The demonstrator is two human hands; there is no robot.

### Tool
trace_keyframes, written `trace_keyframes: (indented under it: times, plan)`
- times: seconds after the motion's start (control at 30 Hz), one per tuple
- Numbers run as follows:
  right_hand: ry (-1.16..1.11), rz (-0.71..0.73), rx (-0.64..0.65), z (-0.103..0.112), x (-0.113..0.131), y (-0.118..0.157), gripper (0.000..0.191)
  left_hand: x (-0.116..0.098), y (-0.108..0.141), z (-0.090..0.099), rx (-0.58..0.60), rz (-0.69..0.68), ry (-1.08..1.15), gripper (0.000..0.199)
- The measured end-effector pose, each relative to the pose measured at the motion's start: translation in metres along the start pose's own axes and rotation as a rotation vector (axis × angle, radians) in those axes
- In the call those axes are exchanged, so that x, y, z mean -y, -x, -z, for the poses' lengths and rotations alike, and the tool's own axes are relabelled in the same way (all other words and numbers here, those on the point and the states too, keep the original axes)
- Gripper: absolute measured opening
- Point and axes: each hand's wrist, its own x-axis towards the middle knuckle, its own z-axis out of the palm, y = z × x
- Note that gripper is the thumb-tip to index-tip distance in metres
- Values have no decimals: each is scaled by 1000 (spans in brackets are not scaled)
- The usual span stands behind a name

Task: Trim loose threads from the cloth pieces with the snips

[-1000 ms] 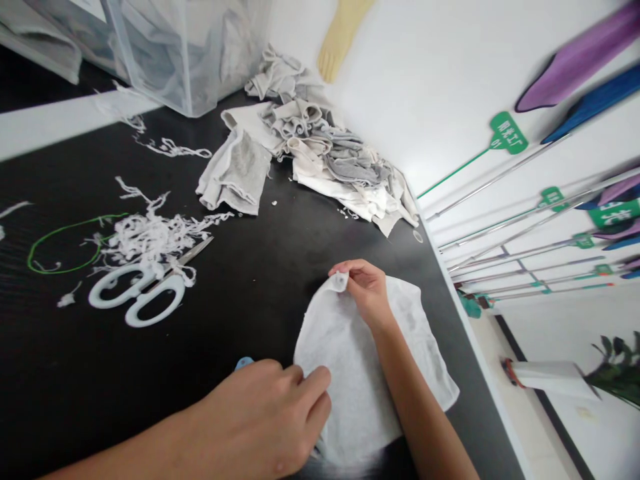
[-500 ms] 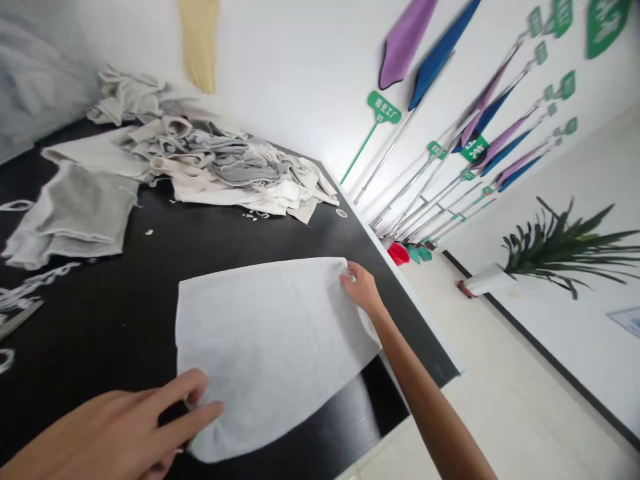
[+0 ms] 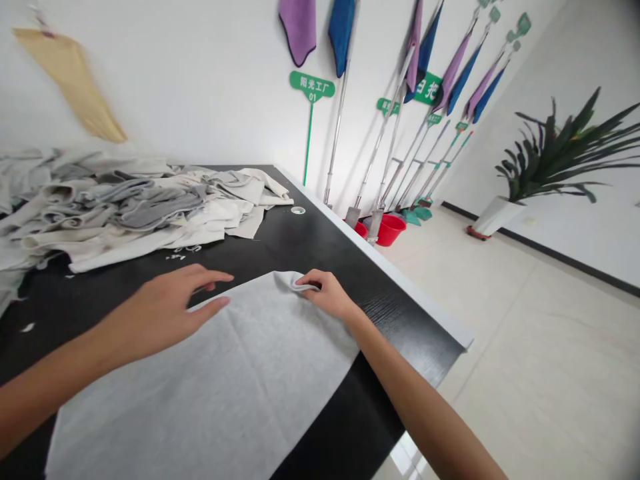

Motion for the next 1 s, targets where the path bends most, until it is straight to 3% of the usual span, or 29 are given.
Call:
trace_keyframes:
  times: [0.1, 0.17, 0.3, 0.4, 0.63, 0.83, 1.0]
  plan:
    - [-116, 73, 45, -4, 1, 2, 40, -25, -70, -46, 176, -48, 5, 57]
    - [-207, 106, 75, -6, 0, 1, 43, -37, -105, -66, 287, -84, 47, 59]
    - [-352, 48, 51, -7, -4, -1, 46, -50, -136, -66, 610, -115, 175, 46]
    - [-406, 33, 54, -8, -4, -2, 47, -47, -137, -56, 706, -82, 254, 43]
    - [-374, 75, 14, -13, 10, 4, 48, -24, -121, -52, 423, -53, 394, 22]
    - [-274, 109, -59, -11, 19, 9, 46, -28, -100, -35, 239, -73, 435, 28]
    - [-227, 185, -120, -6, 26, 11, 36, -28, -91, -30, 157, -87, 478, 30]
